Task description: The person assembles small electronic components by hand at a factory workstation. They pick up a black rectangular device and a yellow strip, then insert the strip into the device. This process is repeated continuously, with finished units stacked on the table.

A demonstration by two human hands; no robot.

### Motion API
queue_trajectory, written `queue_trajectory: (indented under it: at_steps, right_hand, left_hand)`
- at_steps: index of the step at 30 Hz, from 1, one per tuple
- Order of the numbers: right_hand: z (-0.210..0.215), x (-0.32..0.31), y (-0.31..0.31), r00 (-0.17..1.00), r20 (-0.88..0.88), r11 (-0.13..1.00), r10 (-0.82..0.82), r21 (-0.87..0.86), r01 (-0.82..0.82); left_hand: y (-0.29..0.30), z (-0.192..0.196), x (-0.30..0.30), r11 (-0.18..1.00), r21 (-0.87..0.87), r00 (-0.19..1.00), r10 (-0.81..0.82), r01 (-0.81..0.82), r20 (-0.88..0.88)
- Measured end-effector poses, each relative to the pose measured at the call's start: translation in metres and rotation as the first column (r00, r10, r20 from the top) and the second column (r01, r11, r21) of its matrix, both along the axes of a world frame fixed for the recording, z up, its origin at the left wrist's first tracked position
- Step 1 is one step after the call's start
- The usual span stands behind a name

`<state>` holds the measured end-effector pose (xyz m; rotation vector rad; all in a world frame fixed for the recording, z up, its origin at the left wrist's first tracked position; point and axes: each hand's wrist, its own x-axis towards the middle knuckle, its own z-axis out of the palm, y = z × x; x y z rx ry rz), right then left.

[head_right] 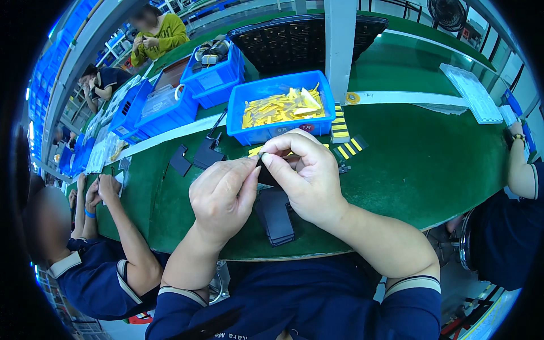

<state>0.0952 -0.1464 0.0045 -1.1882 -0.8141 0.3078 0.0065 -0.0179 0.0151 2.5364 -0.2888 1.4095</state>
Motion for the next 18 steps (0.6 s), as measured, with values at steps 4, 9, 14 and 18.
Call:
queue_trajectory:
  at_steps: [4,9,14,18]
  right_hand:
    - [-0.002,0.002,0.001,0.992,0.099,0.997,-0.074,0.005,0.074]
    - [-0.001,0.001,0.001,0.991,0.111,0.997,-0.073,0.021,0.071]
    - [-0.003,0.002,0.001,0.984,0.155,0.997,-0.082,0.027,0.078]
    - [-0.003,0.001,0.001,0.975,0.202,0.996,-0.088,0.022,0.086]
  left_hand:
    - [0.002,0.001,0.0,0.988,-0.143,0.994,-0.07,0.057,-0.087]
    - [0.005,-0.001,-0.002,0.905,-0.417,0.968,-0.175,0.087,-0.178]
    - [0.007,0.004,-0.006,0.743,-0.665,0.911,-0.322,0.075,-0.258]
    - [0.013,0.003,-0.005,0.619,-0.782,0.863,-0.432,0.074,-0.26]
